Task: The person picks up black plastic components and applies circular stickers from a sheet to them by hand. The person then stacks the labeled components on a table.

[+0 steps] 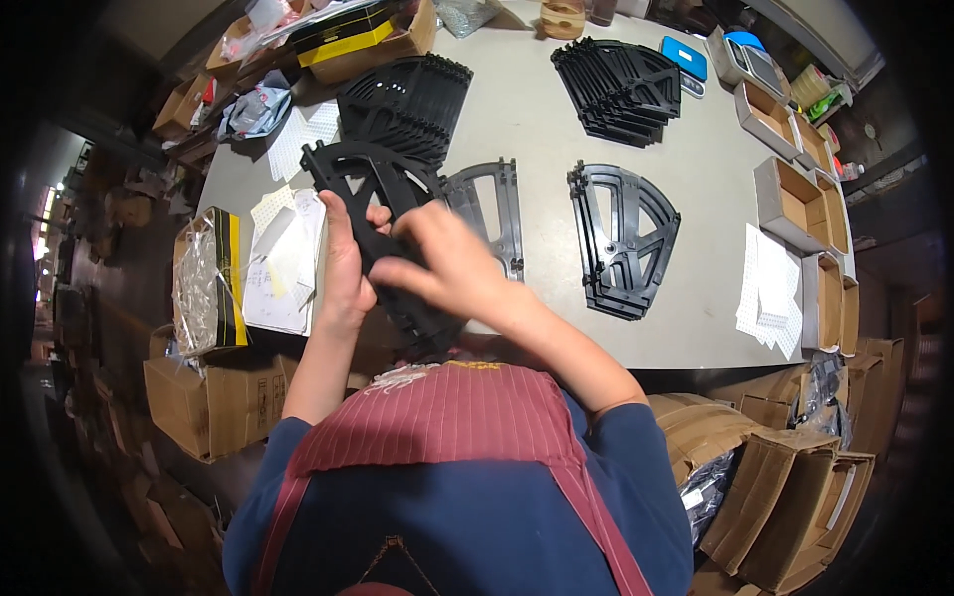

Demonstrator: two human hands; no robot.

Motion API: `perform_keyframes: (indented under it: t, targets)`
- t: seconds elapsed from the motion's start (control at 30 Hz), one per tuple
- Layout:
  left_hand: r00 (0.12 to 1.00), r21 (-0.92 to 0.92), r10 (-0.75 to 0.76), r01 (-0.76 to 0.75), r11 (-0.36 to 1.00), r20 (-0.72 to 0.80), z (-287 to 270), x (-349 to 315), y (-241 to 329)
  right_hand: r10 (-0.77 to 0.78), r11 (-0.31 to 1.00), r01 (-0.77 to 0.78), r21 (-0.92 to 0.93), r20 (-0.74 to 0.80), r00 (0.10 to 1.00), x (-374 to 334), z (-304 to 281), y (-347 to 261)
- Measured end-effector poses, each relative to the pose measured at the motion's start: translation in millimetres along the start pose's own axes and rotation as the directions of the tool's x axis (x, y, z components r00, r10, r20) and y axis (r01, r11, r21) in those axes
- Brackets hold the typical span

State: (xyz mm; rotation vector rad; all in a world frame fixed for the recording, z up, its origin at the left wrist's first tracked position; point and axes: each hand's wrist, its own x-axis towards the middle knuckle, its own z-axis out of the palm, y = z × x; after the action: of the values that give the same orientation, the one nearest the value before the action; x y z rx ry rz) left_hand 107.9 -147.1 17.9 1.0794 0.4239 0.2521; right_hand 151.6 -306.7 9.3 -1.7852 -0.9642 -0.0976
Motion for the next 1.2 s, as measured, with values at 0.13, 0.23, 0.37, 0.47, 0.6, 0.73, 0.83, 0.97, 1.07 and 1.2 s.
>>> perform_keyframes:
  t: [0.13, 0.23, 0.37, 0.47, 0.6, 0.73, 0.83, 0.97, 1.07, 1.2]
  targets:
    - [0.999, 0.036, 0.003, -0.005, 0.999, 0.041, -2, -6, 3, -0.023, 1.000, 0.022, 0.021, 0.063, 0.998, -1, -1, -15]
    - [0.998, -0.050, 0.054, -0.056, 0.997, -0.033, -15, -2, 11, -0.048, 0.997, 0.050, 0.059, -0.036, 0.998, 1, -11, 0]
    - [0.959, -0.132, 0.155, -0.189, 0.973, -0.236, -51, 4, 34, 0.240, 0.964, -0.260, -0.055, -0.238, 0.941, 3, -33, 41]
    - [0.874, -0.073, 0.338, -0.385, 0.920, -0.349, -56, -1, 65, 0.601, 0.739, -0.577, 0.348, 0.045, 0.798, -19, -16, 133]
    - [0.815, -0.089, 0.473, -0.527, 0.845, -0.334, -73, -10, 91, 0.620, 0.777, -0.622, 0.094, 0.053, 0.783, -43, 9, 166]
    - [0.844, -0.158, 0.448, -0.505, 0.848, -0.293, -92, -24, 101, 0.566, 0.718, -0.513, -0.471, -0.033, 0.824, -46, 5, 144]
    - [0.874, -0.184, 0.363, -0.434, 0.882, -0.323, -89, -26, 99, 0.528, 0.656, -0.411, -0.633, -0.006, 0.849, -43, -6, 126]
    - [0.918, -0.220, 0.277, -0.343, 0.913, -0.282, -86, -23, 88, 0.474, 0.588, -0.332, -0.737, -0.018, 0.880, -39, -9, 109]
    - [0.960, -0.214, 0.211, -0.248, 0.945, -0.182, -70, -24, 85, 0.286, 0.827, -0.228, -0.513, 0.036, 0.957, -24, -7, 83]
    - [0.988, -0.335, 0.151, -0.128, 0.934, 0.043, -58, -23, 69, -0.081, 0.995, 0.077, 0.070, 0.058, 0.995, 7, 4, 3]
